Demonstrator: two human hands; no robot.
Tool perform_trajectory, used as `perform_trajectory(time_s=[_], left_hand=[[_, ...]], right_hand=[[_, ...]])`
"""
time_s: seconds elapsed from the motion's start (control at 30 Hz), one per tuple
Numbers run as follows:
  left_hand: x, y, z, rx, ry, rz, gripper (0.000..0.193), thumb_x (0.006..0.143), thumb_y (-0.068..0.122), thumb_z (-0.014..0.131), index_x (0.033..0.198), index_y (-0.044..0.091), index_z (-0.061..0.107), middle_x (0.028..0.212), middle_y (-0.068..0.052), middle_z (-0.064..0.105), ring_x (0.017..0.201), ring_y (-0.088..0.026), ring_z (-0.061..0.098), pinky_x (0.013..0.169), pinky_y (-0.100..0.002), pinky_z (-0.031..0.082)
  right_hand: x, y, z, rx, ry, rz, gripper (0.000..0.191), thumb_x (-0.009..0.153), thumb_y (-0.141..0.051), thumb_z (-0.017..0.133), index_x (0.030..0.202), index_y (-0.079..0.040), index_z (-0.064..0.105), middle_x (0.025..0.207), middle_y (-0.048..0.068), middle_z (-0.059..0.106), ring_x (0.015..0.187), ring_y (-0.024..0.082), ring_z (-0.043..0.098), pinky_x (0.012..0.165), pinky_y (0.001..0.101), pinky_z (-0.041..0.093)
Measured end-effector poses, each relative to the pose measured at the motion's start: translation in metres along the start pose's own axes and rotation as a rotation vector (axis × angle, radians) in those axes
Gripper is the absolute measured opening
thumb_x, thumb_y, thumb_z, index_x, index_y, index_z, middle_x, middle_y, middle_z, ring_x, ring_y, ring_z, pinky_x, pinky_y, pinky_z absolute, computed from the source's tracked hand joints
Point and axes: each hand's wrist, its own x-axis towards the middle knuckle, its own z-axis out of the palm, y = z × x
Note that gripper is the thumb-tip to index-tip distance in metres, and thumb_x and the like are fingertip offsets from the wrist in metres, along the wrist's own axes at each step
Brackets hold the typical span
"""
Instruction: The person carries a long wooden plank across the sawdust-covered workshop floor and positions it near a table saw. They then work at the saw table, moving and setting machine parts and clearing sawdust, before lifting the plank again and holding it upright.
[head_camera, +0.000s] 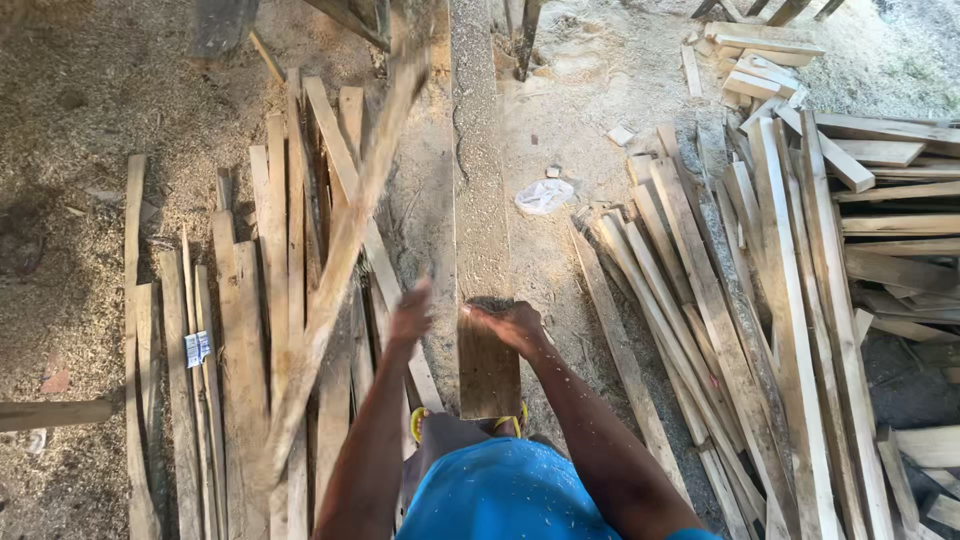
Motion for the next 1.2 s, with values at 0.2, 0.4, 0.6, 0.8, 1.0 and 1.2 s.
perform_trajectory(time_s=[0.2,0.4,0.6,0.8,1.0,1.2], left_hand=[[0.008,0.061,0.139,0.168,-0.151,-0.255,0.084,0.095,0.067,0.052,0.139,-0.004,0.06,0.137,-0.024,0.066,0.121,-0.035,0.063,0.099,-0.051,0.054],[0.028,0.045,0.193,0.136,-0.237,-0.25,0.1,0.089,0.076,0.053,0.148,-0.004,0.048,0.145,-0.028,0.057,0.126,-0.037,0.059,0.103,-0.048,0.053],[0.111,0.067,0.234,0.049,-0.238,-0.281,0.11,0.084,0.074,0.061,0.156,0.0,0.024,0.152,-0.022,0.044,0.134,-0.034,0.05,0.104,-0.052,0.052],[0.204,0.101,0.287,0.166,-0.413,-0.13,0.07,0.081,0.06,0.071,0.128,0.008,0.074,0.113,-0.013,0.074,0.101,-0.022,0.073,0.104,-0.033,0.04],[0.228,0.098,0.298,-0.292,-0.604,-0.327,0.035,0.084,0.038,0.084,0.087,0.008,0.065,0.084,-0.014,0.063,0.067,-0.025,0.058,0.06,-0.039,0.051],[0.242,0.107,0.304,-0.371,-0.812,-0.489,0.048,0.082,0.055,0.071,0.11,0.018,0.064,0.096,-0.002,0.073,0.089,-0.018,0.068,0.069,-0.037,0.059]], right_hand=[[0.015,0.044,-0.053,-0.058,-0.027,0.045,0.086,0.066,-0.087,0.071,0.081,-0.002,0.074,0.075,0.009,0.071,0.067,0.022,0.072,0.069,0.0335,0.062],[0.039,0.094,-0.088,-0.144,0.111,-0.074,0.077,0.058,-0.078,0.082,0.068,-0.002,0.073,0.064,0.012,0.07,0.058,0.024,0.072,0.056,0.0368,0.058],[0.073,0.135,-0.115,-0.242,0.248,0.008,0.086,0.065,-0.065,0.088,0.101,0.01,0.065,0.085,0.025,0.074,0.072,0.03,0.075,0.06,0.0454,0.063],[0.104,0.14,-0.144,-0.277,0.14,0.198,0.07,0.074,-0.044,0.088,0.114,0.008,0.061,0.102,0.03,0.072,0.097,0.04,0.074,0.089,0.045,0.061],[0.206,0.025,-0.241,-0.286,0.08,0.056,0.093,0.07,-0.05,0.085,0.138,-0.002,0.043,0.131,0.022,0.054,0.122,0.033,0.057,0.101,0.0481,0.052],[0.353,-0.146,-0.269,-0.213,0.264,-0.114,0.127,0.073,-0.058,0.088,0.157,-0.005,0.009,0.149,0.038,0.03,0.133,0.053,0.041,0.105,0.0565,0.045]])
